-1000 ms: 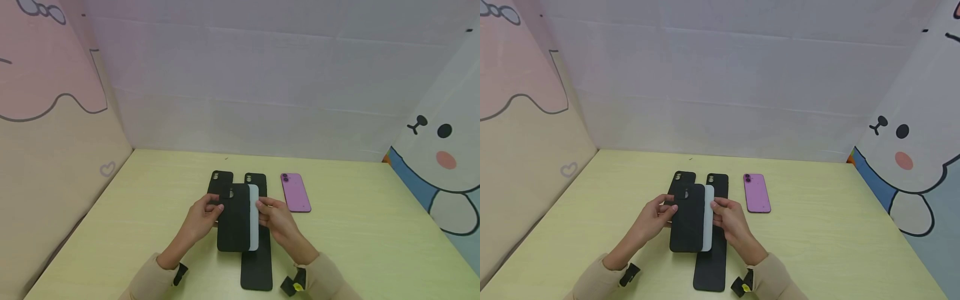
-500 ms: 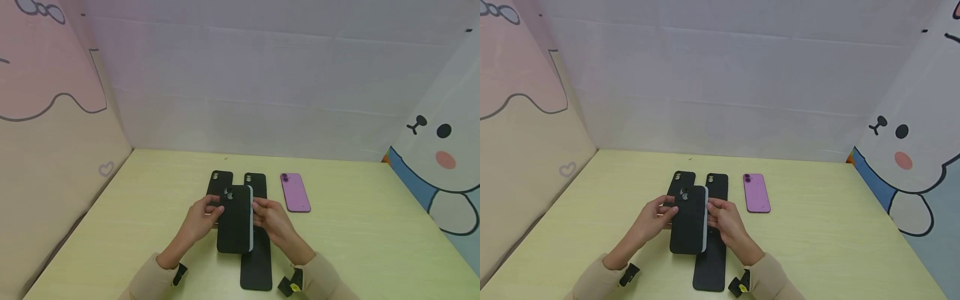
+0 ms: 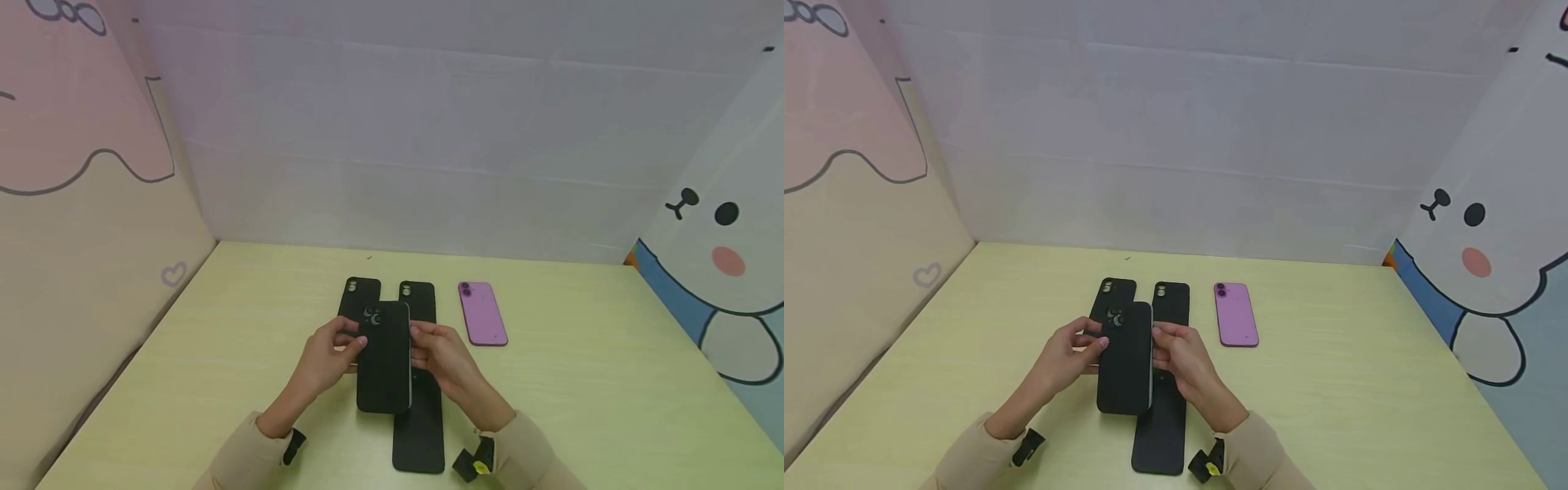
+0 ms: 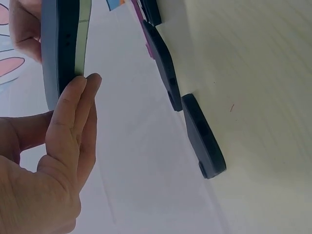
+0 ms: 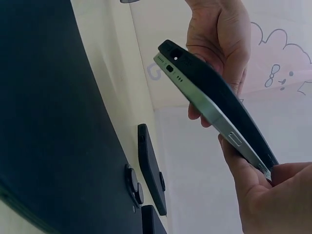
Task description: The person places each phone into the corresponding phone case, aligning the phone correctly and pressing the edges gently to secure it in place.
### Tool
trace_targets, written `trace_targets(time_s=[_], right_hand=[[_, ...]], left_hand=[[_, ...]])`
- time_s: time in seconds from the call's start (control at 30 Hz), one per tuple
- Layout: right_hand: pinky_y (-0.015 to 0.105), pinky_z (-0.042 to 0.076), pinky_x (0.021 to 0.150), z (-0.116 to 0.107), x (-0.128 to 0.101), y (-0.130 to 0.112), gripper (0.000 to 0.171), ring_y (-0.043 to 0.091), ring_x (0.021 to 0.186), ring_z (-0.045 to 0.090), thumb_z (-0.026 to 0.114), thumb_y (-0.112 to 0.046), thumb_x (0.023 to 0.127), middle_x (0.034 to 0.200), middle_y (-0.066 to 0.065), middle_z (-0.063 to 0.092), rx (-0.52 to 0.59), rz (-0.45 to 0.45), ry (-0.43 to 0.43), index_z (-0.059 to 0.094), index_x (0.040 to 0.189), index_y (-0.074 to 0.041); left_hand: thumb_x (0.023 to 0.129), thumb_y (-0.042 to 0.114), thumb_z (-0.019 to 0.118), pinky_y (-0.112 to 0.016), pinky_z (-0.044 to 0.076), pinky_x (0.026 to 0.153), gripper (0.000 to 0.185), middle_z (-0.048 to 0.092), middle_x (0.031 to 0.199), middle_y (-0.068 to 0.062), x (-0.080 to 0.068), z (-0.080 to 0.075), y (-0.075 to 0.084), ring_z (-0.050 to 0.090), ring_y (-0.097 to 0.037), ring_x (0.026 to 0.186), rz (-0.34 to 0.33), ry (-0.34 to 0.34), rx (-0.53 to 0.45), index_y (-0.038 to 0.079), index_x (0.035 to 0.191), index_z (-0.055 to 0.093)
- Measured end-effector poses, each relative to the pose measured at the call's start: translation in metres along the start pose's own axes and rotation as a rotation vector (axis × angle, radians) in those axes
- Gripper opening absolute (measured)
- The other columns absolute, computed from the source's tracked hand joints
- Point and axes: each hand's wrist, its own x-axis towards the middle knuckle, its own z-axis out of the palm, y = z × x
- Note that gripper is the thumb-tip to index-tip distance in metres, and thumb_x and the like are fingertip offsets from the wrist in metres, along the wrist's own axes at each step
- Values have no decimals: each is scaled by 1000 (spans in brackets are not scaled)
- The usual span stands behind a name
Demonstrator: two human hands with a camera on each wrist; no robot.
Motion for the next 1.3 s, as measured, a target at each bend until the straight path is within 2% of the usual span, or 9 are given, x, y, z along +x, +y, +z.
trace_targets(time_s=[0.1,0.17,0.33,0.43,0.57,0.73,1.0,1.2,1.3], right_hand=[[27,52,69,0,0,-2,25,8,70,65,51,-14,93,77,-6,66,22,12,-7,59,109,3],[29,53,72,1,0,-2,26,10,71,66,56,-18,91,79,-4,68,12,14,-4,61,107,2],[34,53,79,3,0,-2,42,11,79,68,60,-19,89,91,1,70,-67,0,11,54,122,6],[33,54,77,3,-1,-2,39,9,70,64,58,-16,90,87,0,69,-76,-13,5,54,121,7],[32,54,74,3,-1,-2,37,7,67,61,55,-14,92,82,-2,67,-65,-26,-11,54,119,10],[33,54,75,4,-1,-1,35,10,72,65,53,-14,92,84,-1,68,-60,-31,-7,55,117,11],[30,55,69,3,0,-1,34,10,71,67,53,-12,92,80,-2,68,-12,-27,50,54,117,11],[30,55,67,3,2,-2,30,13,71,68,52,-11,93,78,0,69,46,-51,128,56,113,11],[30,55,67,2,2,-3,29,13,70,68,52,-9,93,77,0,69,78,-62,153,56,112,12]], left_hand=[[85,3,61,-35,55,59,21,68,92,-18,1,0,-1,68,-22,71,3,8,2,0,105,55],[85,3,62,-35,55,59,21,68,92,-18,1,0,-1,68,-22,70,4,14,-2,0,105,55],[84,3,63,-33,55,57,21,69,89,-17,0,-1,0,67,-21,66,1,26,-5,0,104,56],[84,4,64,-32,55,57,22,69,88,-16,0,-1,1,67,-20,66,0,27,0,1,104,56],[83,5,64,-30,55,56,21,68,83,-14,0,0,1,66,-19,63,-3,32,4,1,103,56],[84,5,64,-31,55,57,23,67,80,-12,2,0,0,65,-18,62,-5,30,-5,1,105,56],[89,14,59,-30,55,58,31,63,94,-15,0,0,-2,68,-22,78,-6,-43,-4,-3,115,55],[92,18,55,-31,55,60,35,64,99,-17,-2,0,0,67,-22,75,-32,-159,7,-7,117,52],[92,20,54,-31,55,61,32,65,96,-16,-3,1,1,66,-19,75,-30,-187,11,-6,111,53]])
